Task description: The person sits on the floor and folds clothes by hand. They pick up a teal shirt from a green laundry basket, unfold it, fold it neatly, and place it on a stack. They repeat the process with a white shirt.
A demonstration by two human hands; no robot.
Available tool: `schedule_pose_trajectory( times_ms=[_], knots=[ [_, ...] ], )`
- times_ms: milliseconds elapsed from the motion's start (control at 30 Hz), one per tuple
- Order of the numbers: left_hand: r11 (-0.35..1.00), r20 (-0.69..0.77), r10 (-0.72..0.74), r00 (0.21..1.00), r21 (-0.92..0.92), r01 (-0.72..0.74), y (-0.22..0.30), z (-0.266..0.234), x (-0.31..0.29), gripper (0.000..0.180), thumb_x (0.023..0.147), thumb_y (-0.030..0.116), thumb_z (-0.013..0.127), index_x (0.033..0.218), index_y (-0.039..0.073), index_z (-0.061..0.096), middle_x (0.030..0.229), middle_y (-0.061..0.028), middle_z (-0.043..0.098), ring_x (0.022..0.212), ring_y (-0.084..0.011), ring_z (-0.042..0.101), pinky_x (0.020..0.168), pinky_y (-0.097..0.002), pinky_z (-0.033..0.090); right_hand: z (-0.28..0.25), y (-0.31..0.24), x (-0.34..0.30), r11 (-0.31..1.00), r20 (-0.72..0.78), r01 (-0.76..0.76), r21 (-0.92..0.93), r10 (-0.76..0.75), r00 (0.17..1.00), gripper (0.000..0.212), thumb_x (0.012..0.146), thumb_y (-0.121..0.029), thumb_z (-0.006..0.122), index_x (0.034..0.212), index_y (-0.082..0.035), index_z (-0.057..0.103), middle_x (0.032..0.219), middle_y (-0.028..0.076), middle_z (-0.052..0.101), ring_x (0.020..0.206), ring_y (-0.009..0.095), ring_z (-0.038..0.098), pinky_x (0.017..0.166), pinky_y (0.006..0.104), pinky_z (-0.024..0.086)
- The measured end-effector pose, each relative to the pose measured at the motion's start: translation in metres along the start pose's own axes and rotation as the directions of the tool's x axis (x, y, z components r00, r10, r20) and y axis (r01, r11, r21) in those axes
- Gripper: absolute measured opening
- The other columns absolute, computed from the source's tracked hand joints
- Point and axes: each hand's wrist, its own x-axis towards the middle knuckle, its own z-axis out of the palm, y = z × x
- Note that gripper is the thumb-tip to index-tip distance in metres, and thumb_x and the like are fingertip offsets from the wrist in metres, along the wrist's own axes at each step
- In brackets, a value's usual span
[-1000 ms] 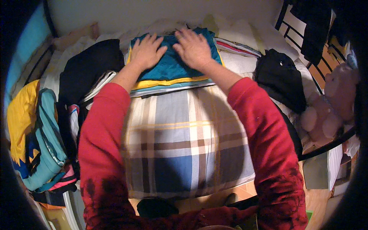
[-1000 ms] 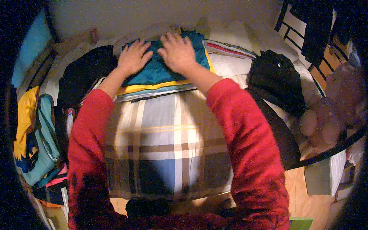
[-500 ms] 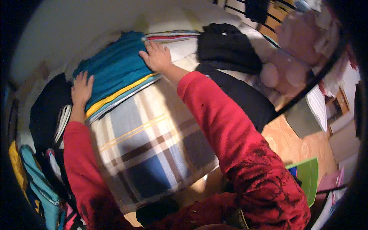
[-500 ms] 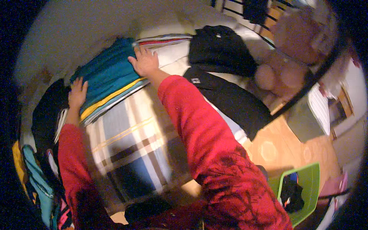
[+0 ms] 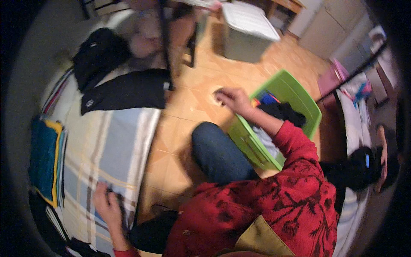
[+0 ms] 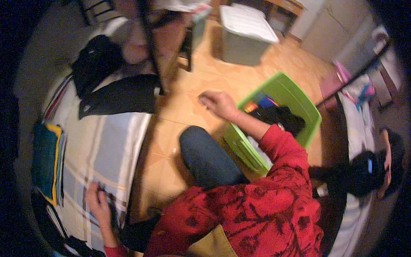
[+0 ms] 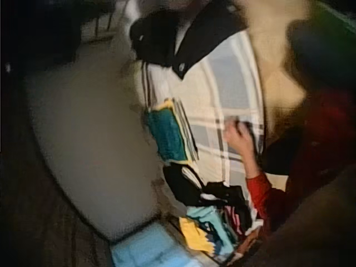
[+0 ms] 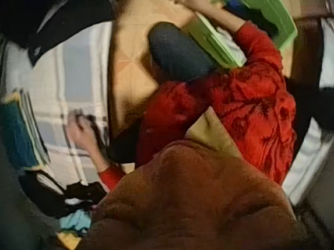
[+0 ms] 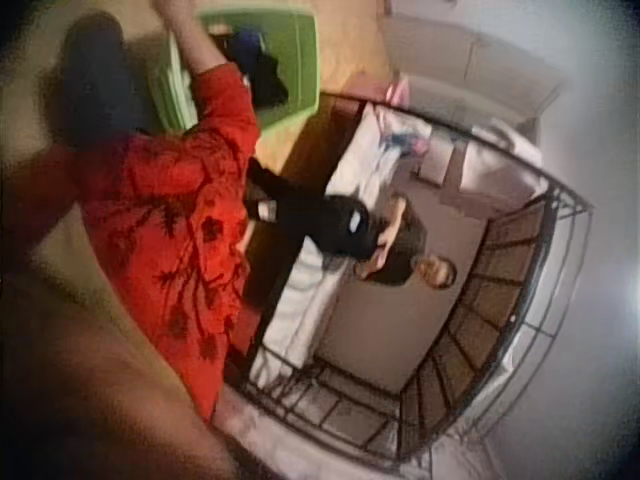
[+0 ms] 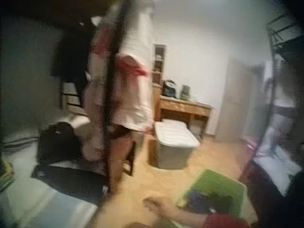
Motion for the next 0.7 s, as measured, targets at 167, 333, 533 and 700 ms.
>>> schedule_pose_trajectory(
  times_ms=[167, 333, 533, 700],
  knots=[
    [0.954, 0.261, 0.122, 0.957, -0.296, -0.041, 0.096, 0.088, -0.038, 0.023, 0.088, 0.017, 0.061, 0.106, 0.002, 0.065, 0.104, -0.0165, 0.065, 0.098, -0.0333, 0.061, 0.089, -0.0407, 0.046, -0.152, 0.149, -0.084, 0.887, -0.489, -0.404, -0.224, 0.256, 0.834, 0.026, 0.092, -0.025, 0.060, 0.092, 0.000, 0.068, 0.066, 0.007, 0.065, 0.057, 0.015, 0.061, 0.055, 0.0294, 0.048],
    [0.948, 0.617, -0.031, 0.787, -0.232, 0.219, 0.119, 0.167, -0.101, 0.026, 0.088, 0.023, 0.064, 0.106, 0.004, 0.065, 0.095, -0.0171, 0.066, 0.083, -0.0293, 0.065, 0.076, -0.0386, 0.052, -0.181, 0.278, -0.185, 0.576, -0.490, -0.767, -0.282, 0.601, 0.631, 0.028, 0.084, -0.034, 0.062, 0.091, -0.009, 0.071, 0.086, 0.018, 0.068, 0.084, 0.036, 0.066, 0.075, 0.0456, 0.052],
    [0.878, 0.872, -0.211, 0.441, -0.029, 0.478, 0.096, 0.213, -0.149, 0.029, 0.089, 0.024, 0.064, 0.111, 0.005, 0.063, 0.090, -0.0131, 0.065, 0.078, -0.0242, 0.064, 0.069, -0.0338, 0.052, -0.132, 0.372, -0.279, 0.392, -0.267, -0.835, -0.386, 0.819, 0.508, 0.030, 0.078, -0.032, 0.066, 0.092, -0.006, 0.072, 0.082, 0.018, 0.069, 0.082, 0.033, 0.068, 0.080, 0.0429, 0.053],
    [0.784, 0.873, -0.338, 0.352, 0.055, 0.618, 0.093, 0.212, -0.158, 0.029, 0.089, 0.024, 0.064, 0.112, 0.005, 0.063, 0.089, -0.0122, 0.065, 0.078, -0.0231, 0.063, 0.069, -0.0332, 0.052, -0.083, 0.367, -0.305, 0.322, -0.317, -0.858, -0.400, 0.829, 0.460, 0.052, 0.075, -0.035, 0.071, 0.120, -0.011, 0.060, 0.124, 0.016, 0.059, 0.106, 0.035, 0.060, 0.083, 0.0455, 0.050]
  ],
)
